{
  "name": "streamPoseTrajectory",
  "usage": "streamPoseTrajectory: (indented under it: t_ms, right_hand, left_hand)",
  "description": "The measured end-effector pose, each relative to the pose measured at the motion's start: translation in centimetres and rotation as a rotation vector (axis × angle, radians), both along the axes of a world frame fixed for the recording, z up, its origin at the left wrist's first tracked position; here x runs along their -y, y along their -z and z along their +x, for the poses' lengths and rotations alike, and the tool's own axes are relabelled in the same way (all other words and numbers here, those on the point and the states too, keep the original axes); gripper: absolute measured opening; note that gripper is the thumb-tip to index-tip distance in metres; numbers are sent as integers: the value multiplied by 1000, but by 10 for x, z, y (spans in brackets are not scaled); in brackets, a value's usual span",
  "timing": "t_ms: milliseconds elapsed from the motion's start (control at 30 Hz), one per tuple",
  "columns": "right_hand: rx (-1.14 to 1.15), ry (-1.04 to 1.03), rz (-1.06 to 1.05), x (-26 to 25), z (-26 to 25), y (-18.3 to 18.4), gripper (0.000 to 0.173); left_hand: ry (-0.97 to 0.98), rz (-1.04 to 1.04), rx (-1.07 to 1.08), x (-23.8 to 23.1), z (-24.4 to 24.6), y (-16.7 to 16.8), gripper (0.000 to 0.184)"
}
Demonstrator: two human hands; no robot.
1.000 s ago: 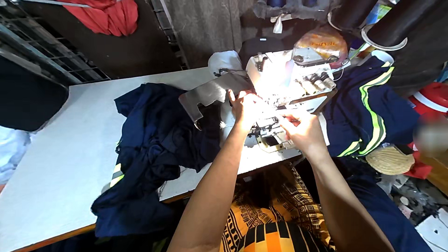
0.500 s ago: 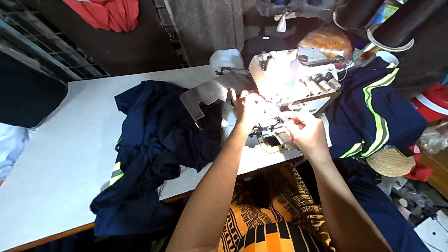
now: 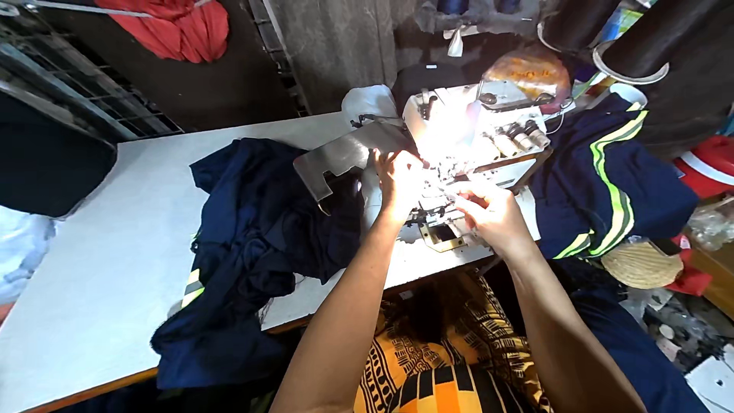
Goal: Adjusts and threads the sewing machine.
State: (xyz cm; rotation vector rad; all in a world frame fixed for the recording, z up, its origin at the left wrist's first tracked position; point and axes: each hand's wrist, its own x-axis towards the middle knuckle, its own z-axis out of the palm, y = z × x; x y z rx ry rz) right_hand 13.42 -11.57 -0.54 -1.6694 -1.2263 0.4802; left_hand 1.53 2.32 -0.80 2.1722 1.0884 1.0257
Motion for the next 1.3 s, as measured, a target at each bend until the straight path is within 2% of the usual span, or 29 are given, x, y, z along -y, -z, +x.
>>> streamPoseTrajectory:
  t_ms: [100,200,267,333,533,633,733,833,933,1000,1067,1300]
  right_hand:
    - [-11,-23,24,7,8,1,19]
    - [-16,-38,26,10,12,1,19]
    - [19,-32,19,10,14,1,18]
    - [78,-22,20,9,16,2,19]
    - [161,-37,-5,8,23,1,22]
    - [198,-37,-19,8,26,-3,20]
    - [250,-28,-7,8,31,-3,21]
    - [294,31,-17,8,33,-3,22]
    - [317,57,-16,6,33,-2,22]
    - [323,57,-13,5,32,-3,22]
    - [323,53,-14,4,31,-4,21]
    - [324,51,-5,5,30,-4,21]
  left_hand:
    - [-73,-18,49,2,-3,-4,14]
    - [-181,-83,-14,3,-9,-11,24]
    - [-233,-33,31,0,-14,-8,24]
    - [-233,-63,160,-3,-19,-6,24]
    - [-2,-664,923,3,-14,-11,25]
    - [19,-779,1050,4,-9,-17,21]
    - [27,-681,931,-4,-4,-6,13]
    - [44,-372,527,-12,-8,4,19]
    - [103,-223,125,-4,-12,-10,22]
    - [140,-150,-27,2,-11,-15,19]
    - [167,-58,-70,4,-11,-12,13]
    - [46,-54,-89,14,2,-9,13]
